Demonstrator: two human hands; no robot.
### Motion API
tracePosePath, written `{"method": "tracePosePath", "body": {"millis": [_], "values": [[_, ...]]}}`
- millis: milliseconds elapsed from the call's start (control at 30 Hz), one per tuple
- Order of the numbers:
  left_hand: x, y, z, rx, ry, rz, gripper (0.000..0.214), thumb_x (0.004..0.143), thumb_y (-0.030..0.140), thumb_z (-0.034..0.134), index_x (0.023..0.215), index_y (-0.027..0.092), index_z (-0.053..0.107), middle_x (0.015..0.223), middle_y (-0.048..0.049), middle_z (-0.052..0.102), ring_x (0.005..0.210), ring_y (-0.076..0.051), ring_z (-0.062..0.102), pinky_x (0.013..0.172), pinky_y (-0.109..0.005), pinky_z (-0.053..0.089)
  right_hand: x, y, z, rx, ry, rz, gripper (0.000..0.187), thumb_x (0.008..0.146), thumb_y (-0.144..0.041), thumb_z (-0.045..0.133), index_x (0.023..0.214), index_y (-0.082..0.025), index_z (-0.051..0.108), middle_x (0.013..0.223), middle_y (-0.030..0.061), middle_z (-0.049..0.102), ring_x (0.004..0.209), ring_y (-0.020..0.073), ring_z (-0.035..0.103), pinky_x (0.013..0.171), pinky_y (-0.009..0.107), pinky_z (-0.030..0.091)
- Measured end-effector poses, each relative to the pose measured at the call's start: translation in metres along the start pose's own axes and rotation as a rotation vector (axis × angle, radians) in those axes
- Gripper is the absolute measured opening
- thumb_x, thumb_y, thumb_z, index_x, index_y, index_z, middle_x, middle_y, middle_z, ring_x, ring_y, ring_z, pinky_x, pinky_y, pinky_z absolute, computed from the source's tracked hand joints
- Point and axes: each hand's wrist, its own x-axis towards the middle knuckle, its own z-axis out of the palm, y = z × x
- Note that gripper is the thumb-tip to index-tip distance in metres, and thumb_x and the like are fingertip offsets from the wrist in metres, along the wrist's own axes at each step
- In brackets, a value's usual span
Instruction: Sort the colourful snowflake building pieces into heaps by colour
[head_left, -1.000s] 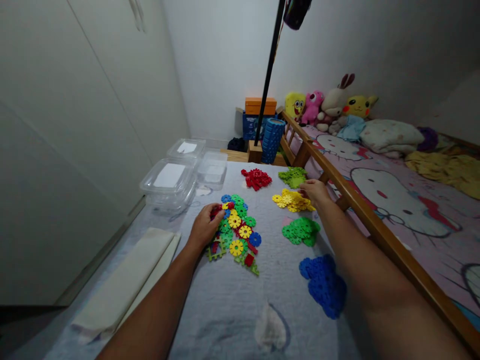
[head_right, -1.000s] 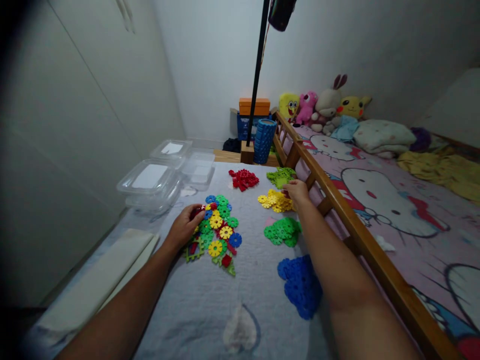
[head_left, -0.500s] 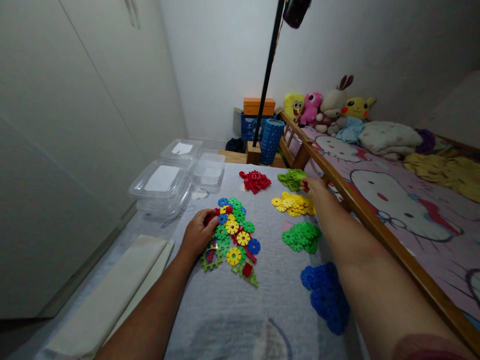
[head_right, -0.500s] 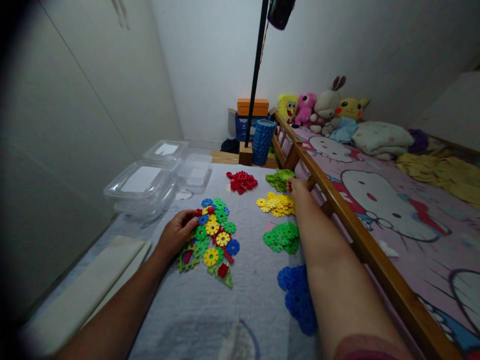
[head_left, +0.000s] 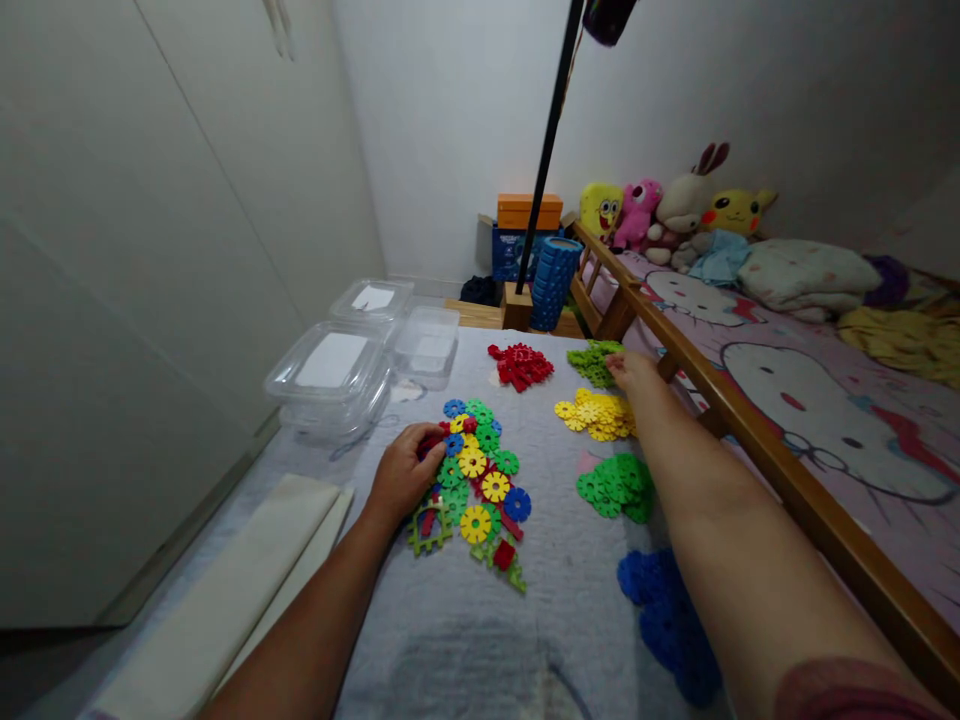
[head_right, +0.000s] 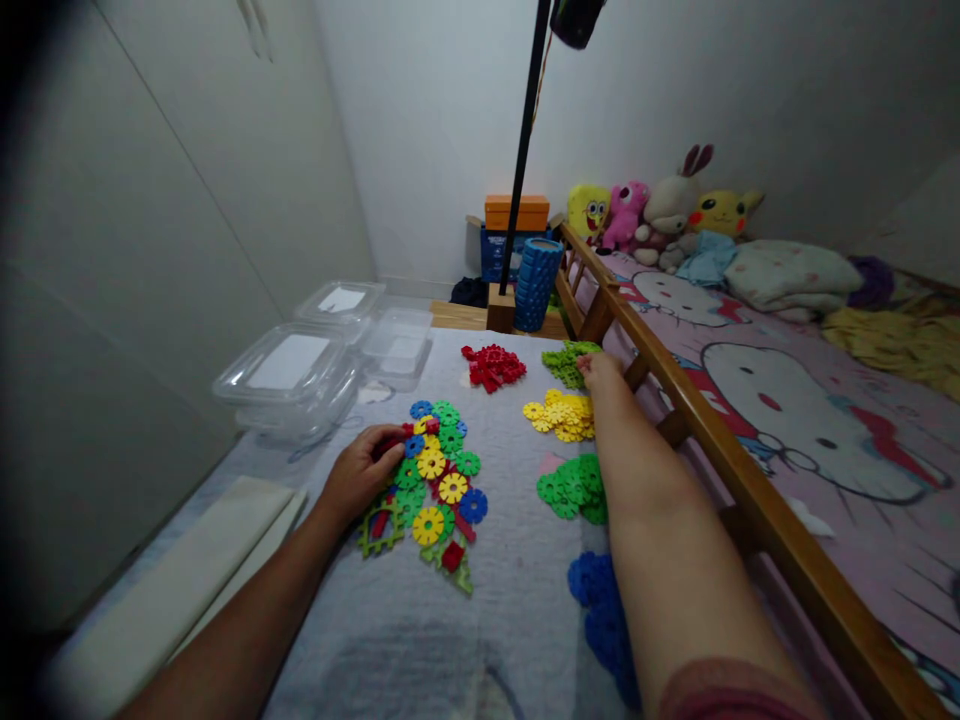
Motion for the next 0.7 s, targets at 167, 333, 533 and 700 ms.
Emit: {"method": "tracePosePath", "body": {"millis": [167, 333, 533, 700], "values": [[0.000, 0.002, -0.001, 0.011, 0.002, 0.003, 0.029, 0.084, 0.040, 0.053, 0.100, 0.021, 0.068, 0.109, -0.0065, 0.070, 0.102, -0.023, 0.065, 0.096, -0.039, 0.050, -0.007, 0.002, -0.003, 0.069, 0.081, 0.061, 0.021, 0.076, -0.008, 0.062, 0.071, -0.020, 0.046, 0.058, -0.0057, 0.050, 0.049, 0.0061, 0.053, 0.047, 0.013, 0.049], [0.000, 0.000, -0.001, 0.011, -0.001, 0.009, 0.029, 0.084, 0.039, 0.054, 0.101, 0.021, 0.068, 0.108, -0.0065, 0.070, 0.102, -0.023, 0.065, 0.096, -0.039, 0.050, -0.013, 0.002, -0.007, 0.104, 0.080, 0.068, 0.020, 0.073, -0.010, 0.065, 0.072, -0.020, 0.047, 0.059, -0.0054, 0.051, 0.051, 0.0070, 0.055, 0.050, 0.014, 0.050], [0.000, 0.000, -0.001, 0.021, -0.003, 0.005, 0.029, 0.084, 0.040, 0.054, 0.100, 0.020, 0.068, 0.107, -0.0068, 0.070, 0.101, -0.023, 0.065, 0.096, -0.040, 0.051, -0.010, 0.012, -0.013, -0.237, 0.124, -0.131, 0.015, 0.067, -0.007, 0.061, 0.069, -0.019, 0.053, 0.058, -0.0050, 0.051, 0.050, 0.0087, 0.048, 0.047, 0.017, 0.042], [0.000, -0.001, -0.001, 0.016, -0.005, 0.011, 0.028, 0.084, 0.039, 0.054, 0.100, 0.020, 0.068, 0.109, -0.0070, 0.070, 0.102, -0.023, 0.065, 0.097, -0.040, 0.050, -0.007, 0.020, -0.015, -0.390, 0.092, -0.237, 0.017, 0.061, -0.002, 0.058, 0.067, -0.018, 0.061, 0.059, -0.0030, 0.053, 0.057, 0.0113, 0.048, 0.054, 0.019, 0.040]]}}
